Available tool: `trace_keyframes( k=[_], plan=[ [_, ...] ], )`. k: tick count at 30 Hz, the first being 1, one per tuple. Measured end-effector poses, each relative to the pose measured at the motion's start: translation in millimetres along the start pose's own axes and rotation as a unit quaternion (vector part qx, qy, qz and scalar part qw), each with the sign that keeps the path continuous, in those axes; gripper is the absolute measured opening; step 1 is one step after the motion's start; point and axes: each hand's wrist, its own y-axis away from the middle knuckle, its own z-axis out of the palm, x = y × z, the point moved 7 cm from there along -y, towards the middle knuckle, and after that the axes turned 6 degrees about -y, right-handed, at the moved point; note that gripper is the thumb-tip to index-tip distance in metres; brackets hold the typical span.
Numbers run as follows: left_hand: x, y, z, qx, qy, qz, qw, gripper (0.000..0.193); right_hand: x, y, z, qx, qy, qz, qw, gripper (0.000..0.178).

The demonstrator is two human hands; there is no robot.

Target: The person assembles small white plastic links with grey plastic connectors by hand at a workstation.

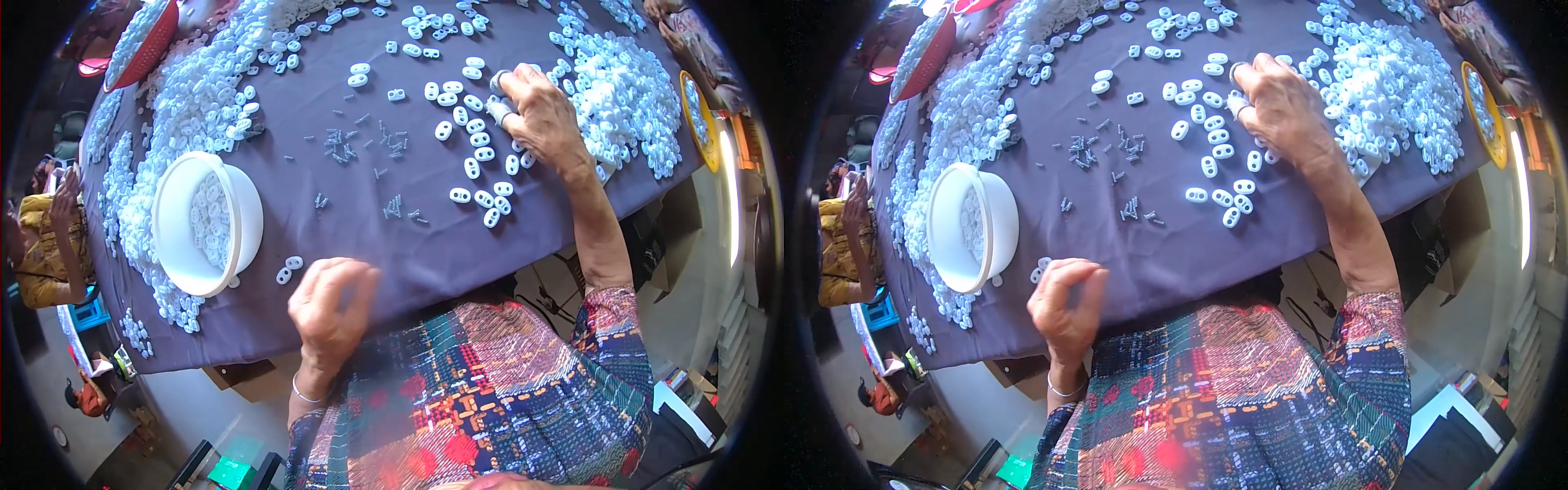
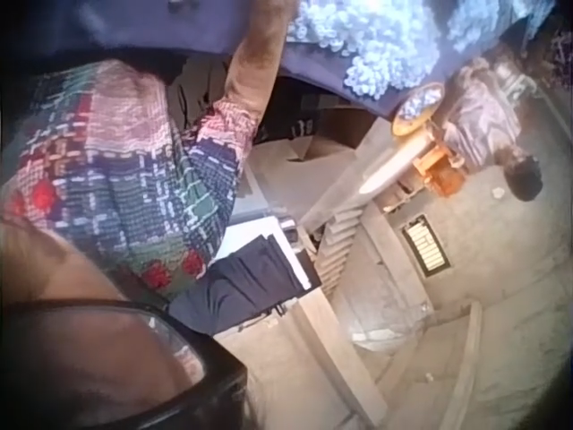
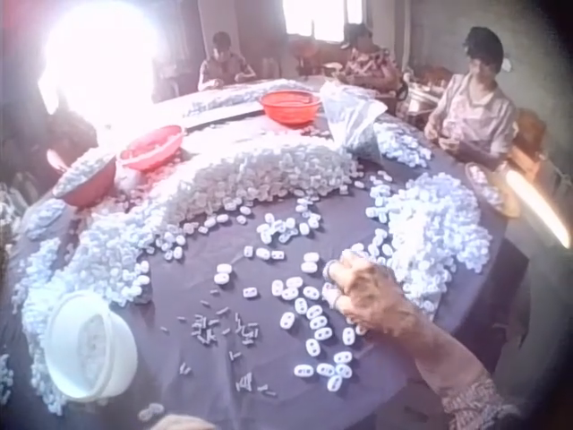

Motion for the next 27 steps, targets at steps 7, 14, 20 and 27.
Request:
trace_keyframes(
  k=[7, 14, 20, 27],
  plan=[
    [-5, 4, 18, -0.054, 0.035, 0.002, 0.998, 0.018, 0, -4, 7, -0.015, -0.057, -0.082, 0.995, 0.012],
    [-6, 3, 21, -0.036, 0.056, -0.005, 0.998, 0.017, -46, 22, -18, 0.032, -0.078, -0.126, 0.988, 0.022],
    [-12, 12, 14, -0.038, 0.071, -0.04, 0.996, 0.017, -71, 46, -12, 0.054, -0.073, -0.14, 0.986, 0.028],
    [-10, 9, 17, -0.037, 0.074, -0.028, 0.996, 0.016, -76, 57, -13, 0.084, -0.194, -0.155, 0.965, 0.029]
  ],
)
